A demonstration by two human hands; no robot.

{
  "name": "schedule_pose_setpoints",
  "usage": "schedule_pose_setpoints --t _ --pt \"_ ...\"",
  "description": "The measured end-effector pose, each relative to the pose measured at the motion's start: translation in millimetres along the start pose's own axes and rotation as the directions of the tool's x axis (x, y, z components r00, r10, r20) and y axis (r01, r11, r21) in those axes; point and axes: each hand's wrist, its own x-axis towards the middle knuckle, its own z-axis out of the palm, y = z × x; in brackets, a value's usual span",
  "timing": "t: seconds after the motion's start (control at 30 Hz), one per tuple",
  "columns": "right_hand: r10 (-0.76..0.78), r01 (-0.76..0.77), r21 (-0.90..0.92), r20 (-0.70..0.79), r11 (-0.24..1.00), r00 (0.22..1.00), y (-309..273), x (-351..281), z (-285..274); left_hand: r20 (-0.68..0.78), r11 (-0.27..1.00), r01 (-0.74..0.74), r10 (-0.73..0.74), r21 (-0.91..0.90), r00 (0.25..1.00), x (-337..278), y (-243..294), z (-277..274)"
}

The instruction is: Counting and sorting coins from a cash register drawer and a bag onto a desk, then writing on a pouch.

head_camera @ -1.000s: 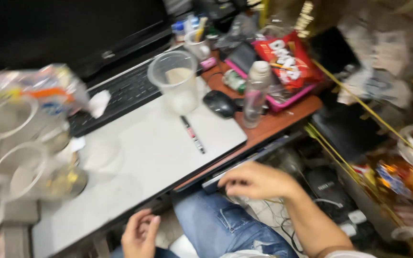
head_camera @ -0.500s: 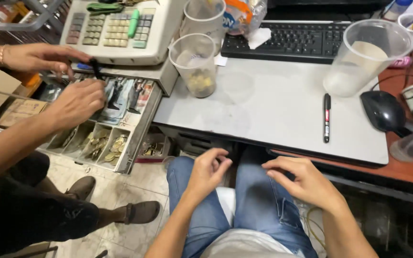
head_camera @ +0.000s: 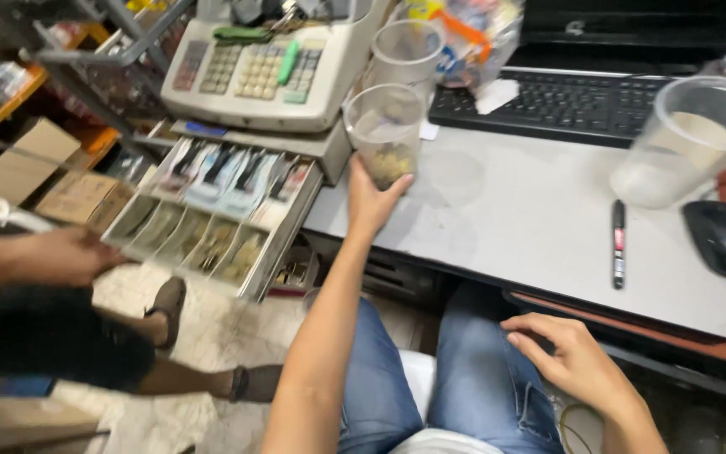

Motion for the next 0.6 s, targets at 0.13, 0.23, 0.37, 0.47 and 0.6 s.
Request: schedule_pose_setpoints --t 0.13,0.23,0.37,0.47,0.6 --pt "-0.043 0.044 -0.026 0.054 0.999 0.998 -9.4 14.2 11.6 -0.056 0.956 -0.245 0.257 0.159 0.965 -14.1 -57.6 12.1" --pt "-0.206 0.207 -0.014 0.066 0.978 0.976 -23.4 33.4 21.5 -0.084 0.895 -0.375 0.405 0.242 0.911 -76.2 -11.1 -29.5" --pt "-0.441 0.438 0.060 0.040 0.897 0.897 -78.4 83.3 37.9 -0.237 0.841 -0.531 0.539 0.102 0.808 -142.3 27.3 -67.8" --pt "-0.706 0.694 -0.140 -0.054 0.706 0.707 -129.0 156.4 66.6 -0.272 0.939 -0.341 0.339 0.040 0.901 -157.7 -34.3 -71.0" --pt "-0.799 0.784 -0.261 0.071 0.563 0.597 -174.3 239.9 110.1 -0.401 0.998 -0.063 0.066 0.022 0.914 -158.1 -128.8 -83.2"
